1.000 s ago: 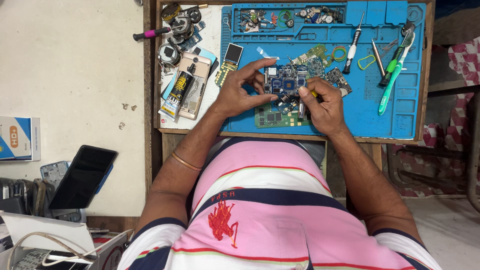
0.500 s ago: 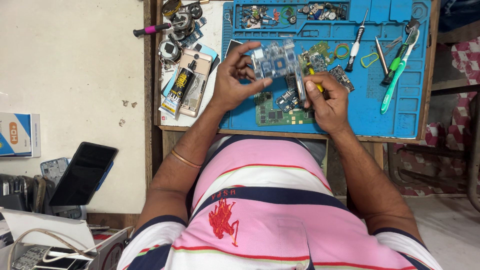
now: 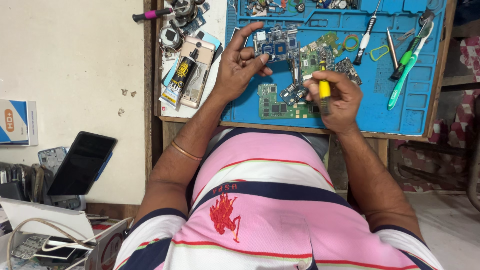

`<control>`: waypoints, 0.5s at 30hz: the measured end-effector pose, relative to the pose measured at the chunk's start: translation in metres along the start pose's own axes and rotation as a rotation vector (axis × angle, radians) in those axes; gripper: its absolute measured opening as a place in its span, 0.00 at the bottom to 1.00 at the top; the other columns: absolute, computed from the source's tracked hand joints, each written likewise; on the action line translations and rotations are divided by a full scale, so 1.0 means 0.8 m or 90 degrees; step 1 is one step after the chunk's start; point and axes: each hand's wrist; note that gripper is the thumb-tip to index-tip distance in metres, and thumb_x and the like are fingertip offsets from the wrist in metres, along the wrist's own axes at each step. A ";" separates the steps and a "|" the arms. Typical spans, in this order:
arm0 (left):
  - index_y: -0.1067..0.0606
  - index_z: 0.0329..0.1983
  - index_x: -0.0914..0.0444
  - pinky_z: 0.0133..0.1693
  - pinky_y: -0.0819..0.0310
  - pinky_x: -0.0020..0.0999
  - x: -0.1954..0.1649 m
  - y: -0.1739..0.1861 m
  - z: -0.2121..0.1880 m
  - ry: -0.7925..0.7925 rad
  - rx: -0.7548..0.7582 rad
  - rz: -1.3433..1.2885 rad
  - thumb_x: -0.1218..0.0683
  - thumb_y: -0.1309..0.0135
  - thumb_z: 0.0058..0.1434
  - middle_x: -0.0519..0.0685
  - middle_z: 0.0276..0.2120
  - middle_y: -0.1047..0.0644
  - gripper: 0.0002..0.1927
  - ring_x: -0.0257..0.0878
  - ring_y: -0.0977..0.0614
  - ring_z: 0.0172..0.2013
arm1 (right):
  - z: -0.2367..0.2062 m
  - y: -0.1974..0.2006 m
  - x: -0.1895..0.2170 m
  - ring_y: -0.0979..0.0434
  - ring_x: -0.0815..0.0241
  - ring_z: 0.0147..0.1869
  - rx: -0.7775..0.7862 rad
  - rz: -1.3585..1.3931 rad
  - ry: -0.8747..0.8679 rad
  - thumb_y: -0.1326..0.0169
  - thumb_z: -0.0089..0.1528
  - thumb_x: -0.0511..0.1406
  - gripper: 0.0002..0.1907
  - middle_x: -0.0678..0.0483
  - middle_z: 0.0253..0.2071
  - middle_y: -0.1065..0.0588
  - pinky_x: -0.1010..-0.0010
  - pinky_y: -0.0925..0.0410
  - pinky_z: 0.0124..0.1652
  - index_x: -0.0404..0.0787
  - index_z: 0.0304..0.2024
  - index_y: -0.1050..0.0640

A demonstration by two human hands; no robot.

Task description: The person works on a laptop motherboard placed on a blue repair mat, holding the board steady with one hand while using a yellow-handled screwdriver with the other to pry and unscrew small components and connectors. They reposition the board several times and continue working on different areas of it throughout the clip.

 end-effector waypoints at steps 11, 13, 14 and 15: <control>0.37 0.74 0.61 0.37 0.12 0.30 -0.005 -0.005 -0.001 -0.008 0.066 0.067 0.61 0.43 0.76 0.41 0.20 0.31 0.27 0.29 0.20 0.27 | 0.001 0.001 0.024 0.17 0.56 0.46 -0.021 -0.271 0.152 0.39 0.71 0.30 0.09 0.45 0.46 0.20 0.72 0.26 0.45 0.34 0.53 0.20; 0.35 0.72 0.61 0.38 0.11 0.30 -0.007 -0.006 0.000 -0.013 0.072 0.067 0.62 0.42 0.75 0.41 0.21 0.31 0.25 0.26 0.23 0.26 | 0.005 -0.004 0.028 0.18 0.55 0.49 -0.008 -0.311 0.150 0.39 0.71 0.29 0.11 0.43 0.49 0.20 0.71 0.26 0.47 0.34 0.55 0.20; 0.35 0.70 0.62 0.39 0.12 0.31 -0.006 -0.006 -0.002 -0.009 0.072 0.057 0.63 0.42 0.75 0.41 0.23 0.29 0.24 0.26 0.22 0.28 | 0.007 -0.006 0.030 0.18 0.55 0.50 -0.001 -0.317 0.141 0.39 0.71 0.29 0.11 0.43 0.49 0.20 0.71 0.26 0.47 0.34 0.56 0.20; 0.35 0.68 0.62 0.40 0.12 0.32 -0.005 -0.005 -0.004 -0.003 0.072 0.046 0.63 0.42 0.74 0.42 0.25 0.27 0.23 0.26 0.20 0.29 | 0.008 -0.007 0.031 0.18 0.54 0.51 0.008 -0.322 0.131 0.38 0.71 0.29 0.12 0.43 0.50 0.20 0.71 0.26 0.47 0.34 0.56 0.20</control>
Point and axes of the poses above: each hand's wrist, its own z-axis towards the middle knuckle, its own y-axis out of the back of the hand, x = y × z
